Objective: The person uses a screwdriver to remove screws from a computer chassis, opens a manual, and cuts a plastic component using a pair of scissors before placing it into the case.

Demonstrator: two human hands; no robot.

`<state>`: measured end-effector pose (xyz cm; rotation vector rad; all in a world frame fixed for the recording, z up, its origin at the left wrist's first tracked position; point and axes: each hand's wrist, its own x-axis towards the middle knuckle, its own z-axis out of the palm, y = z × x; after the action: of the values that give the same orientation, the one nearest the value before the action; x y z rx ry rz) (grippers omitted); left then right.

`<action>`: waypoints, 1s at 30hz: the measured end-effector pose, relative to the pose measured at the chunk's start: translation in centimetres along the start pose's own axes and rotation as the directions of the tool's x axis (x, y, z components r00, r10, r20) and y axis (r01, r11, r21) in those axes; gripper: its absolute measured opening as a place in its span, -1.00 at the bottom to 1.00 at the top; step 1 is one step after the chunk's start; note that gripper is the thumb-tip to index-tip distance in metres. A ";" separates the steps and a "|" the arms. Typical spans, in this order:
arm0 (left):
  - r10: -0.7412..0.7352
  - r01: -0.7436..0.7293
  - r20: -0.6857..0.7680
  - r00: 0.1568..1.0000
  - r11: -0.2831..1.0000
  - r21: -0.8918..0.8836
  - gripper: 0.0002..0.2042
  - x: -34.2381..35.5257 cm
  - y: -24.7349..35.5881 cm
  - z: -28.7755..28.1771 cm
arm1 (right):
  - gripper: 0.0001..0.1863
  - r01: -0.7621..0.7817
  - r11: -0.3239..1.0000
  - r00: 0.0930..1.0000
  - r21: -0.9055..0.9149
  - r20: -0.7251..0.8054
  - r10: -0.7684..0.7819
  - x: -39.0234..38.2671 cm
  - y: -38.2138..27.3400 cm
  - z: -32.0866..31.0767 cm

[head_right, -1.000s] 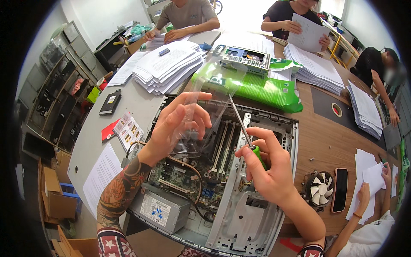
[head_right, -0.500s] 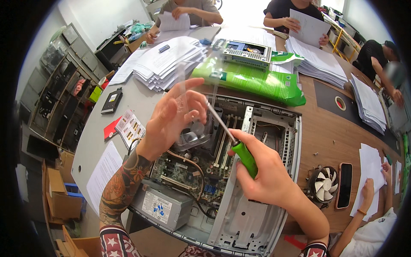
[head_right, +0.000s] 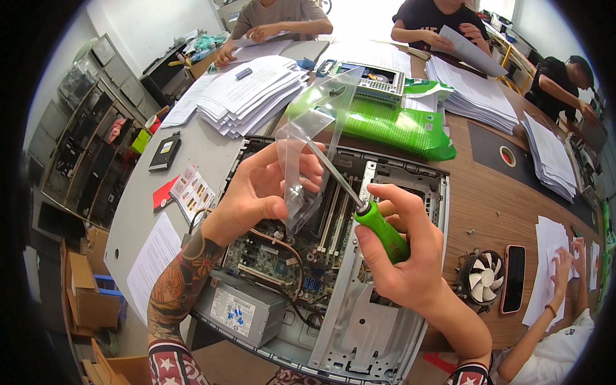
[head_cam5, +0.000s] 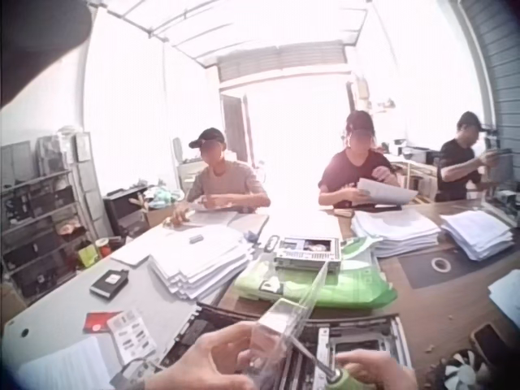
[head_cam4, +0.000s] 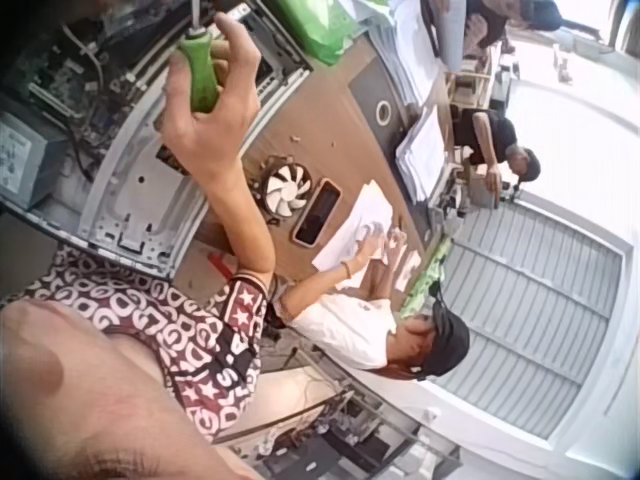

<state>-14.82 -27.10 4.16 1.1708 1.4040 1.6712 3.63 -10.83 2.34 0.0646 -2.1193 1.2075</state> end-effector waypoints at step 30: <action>0.317 -0.341 -0.209 0.925 0.936 -0.089 -0.53 0.2 -1.2 -1.3 | -0.57 0.061 0.980 0.997 -0.188 -0.035 -0.068 0.4 -0.5 -0.4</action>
<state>-16.13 -27.19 3.04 1.2545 1.2416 2.1252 3.71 -10.75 3.08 0.0239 -2.1672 0.9599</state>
